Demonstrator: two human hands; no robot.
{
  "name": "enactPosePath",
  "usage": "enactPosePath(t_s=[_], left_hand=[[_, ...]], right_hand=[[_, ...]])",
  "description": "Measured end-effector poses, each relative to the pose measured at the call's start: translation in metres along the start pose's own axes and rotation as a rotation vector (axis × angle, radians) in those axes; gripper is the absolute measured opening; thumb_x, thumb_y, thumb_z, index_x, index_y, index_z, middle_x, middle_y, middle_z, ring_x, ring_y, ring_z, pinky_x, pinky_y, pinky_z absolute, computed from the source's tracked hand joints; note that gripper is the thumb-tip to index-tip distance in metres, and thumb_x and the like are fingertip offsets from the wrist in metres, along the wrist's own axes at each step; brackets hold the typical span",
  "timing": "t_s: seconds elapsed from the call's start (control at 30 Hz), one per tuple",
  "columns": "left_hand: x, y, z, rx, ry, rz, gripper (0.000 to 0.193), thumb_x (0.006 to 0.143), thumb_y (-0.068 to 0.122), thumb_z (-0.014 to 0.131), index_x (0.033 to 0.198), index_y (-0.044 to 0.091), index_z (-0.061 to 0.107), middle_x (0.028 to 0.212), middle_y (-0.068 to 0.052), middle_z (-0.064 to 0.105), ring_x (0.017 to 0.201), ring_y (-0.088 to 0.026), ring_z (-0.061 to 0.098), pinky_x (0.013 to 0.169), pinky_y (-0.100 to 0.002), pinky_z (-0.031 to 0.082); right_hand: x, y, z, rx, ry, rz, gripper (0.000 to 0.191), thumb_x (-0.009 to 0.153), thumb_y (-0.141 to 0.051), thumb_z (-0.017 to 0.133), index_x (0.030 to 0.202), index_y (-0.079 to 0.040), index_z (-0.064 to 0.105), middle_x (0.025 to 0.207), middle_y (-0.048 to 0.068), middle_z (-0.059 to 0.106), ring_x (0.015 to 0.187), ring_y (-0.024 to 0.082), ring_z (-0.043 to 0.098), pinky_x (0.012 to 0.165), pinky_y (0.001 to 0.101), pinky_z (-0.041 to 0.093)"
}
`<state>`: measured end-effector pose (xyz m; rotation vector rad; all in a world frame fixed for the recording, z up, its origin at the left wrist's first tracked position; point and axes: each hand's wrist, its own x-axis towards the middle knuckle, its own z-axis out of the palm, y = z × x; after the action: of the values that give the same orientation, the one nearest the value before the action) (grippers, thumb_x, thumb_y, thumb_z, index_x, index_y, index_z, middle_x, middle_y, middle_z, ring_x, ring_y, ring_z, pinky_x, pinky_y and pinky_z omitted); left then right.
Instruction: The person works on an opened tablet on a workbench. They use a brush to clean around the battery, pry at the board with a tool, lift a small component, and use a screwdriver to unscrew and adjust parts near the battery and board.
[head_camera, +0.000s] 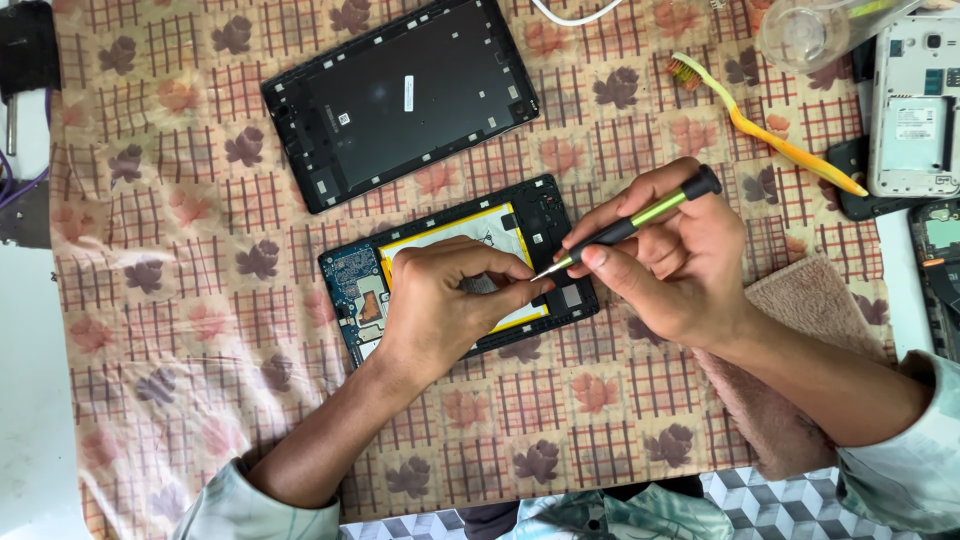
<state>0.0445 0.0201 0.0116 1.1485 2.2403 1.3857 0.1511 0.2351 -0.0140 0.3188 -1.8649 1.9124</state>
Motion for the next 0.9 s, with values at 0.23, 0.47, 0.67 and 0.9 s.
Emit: enactPosePath(t_s=[0.23, 0.47, 0.67, 0.9], left_hand=[[0.000, 0.000, 0.001, 0.003, 0.015, 0.002, 0.011, 0.080, 0.016, 0.089, 0.085, 0.010, 0.081, 0.078, -0.002, 0.078, 0.068, -0.007, 0.075, 0.058, -0.021, 0.059], [0.000, 0.000, 0.001, 0.031, 0.024, -0.026, 0.011, 0.080, 0.016, 0.088, 0.085, 0.009, 0.081, 0.080, -0.002, 0.078, 0.070, -0.008, 0.076, 0.060, -0.021, 0.060], [-0.001, 0.000, 0.001, 0.030, 0.045, -0.063, 0.010, 0.080, 0.012, 0.087, 0.086, 0.008, 0.081, 0.081, -0.003, 0.078, 0.071, -0.008, 0.076, 0.062, -0.022, 0.061], [-0.002, 0.000, 0.002, 0.019, 0.055, -0.056, 0.009, 0.080, 0.010, 0.087, 0.087, 0.006, 0.081, 0.081, -0.004, 0.078, 0.070, -0.010, 0.076, 0.063, -0.023, 0.061]], right_hand=[[-0.002, 0.001, 0.000, 0.021, 0.013, 0.012, 0.028, 0.100, 0.008, 0.065, 0.119, 0.003, 0.045, 0.107, 0.027, 0.069, 0.092, 0.022, 0.076, 0.075, 0.0268, 0.069], [0.006, -0.012, 0.009, -0.304, -0.053, -0.156, 0.029, 0.091, 0.007, 0.068, 0.108, 0.000, 0.046, 0.097, 0.027, 0.074, 0.068, 0.012, 0.070, 0.056, 0.0155, 0.054], [0.006, -0.020, 0.013, -0.431, -0.099, -0.286, 0.043, 0.102, -0.003, 0.069, 0.123, 0.004, 0.033, 0.105, 0.022, 0.074, 0.083, 0.016, 0.077, 0.060, 0.0207, 0.058], [-0.001, -0.012, 0.017, -0.527, -0.052, -0.407, 0.056, 0.103, -0.009, 0.066, 0.130, -0.007, 0.017, 0.107, 0.025, 0.073, 0.076, 0.020, 0.079, 0.051, 0.0181, 0.053]])
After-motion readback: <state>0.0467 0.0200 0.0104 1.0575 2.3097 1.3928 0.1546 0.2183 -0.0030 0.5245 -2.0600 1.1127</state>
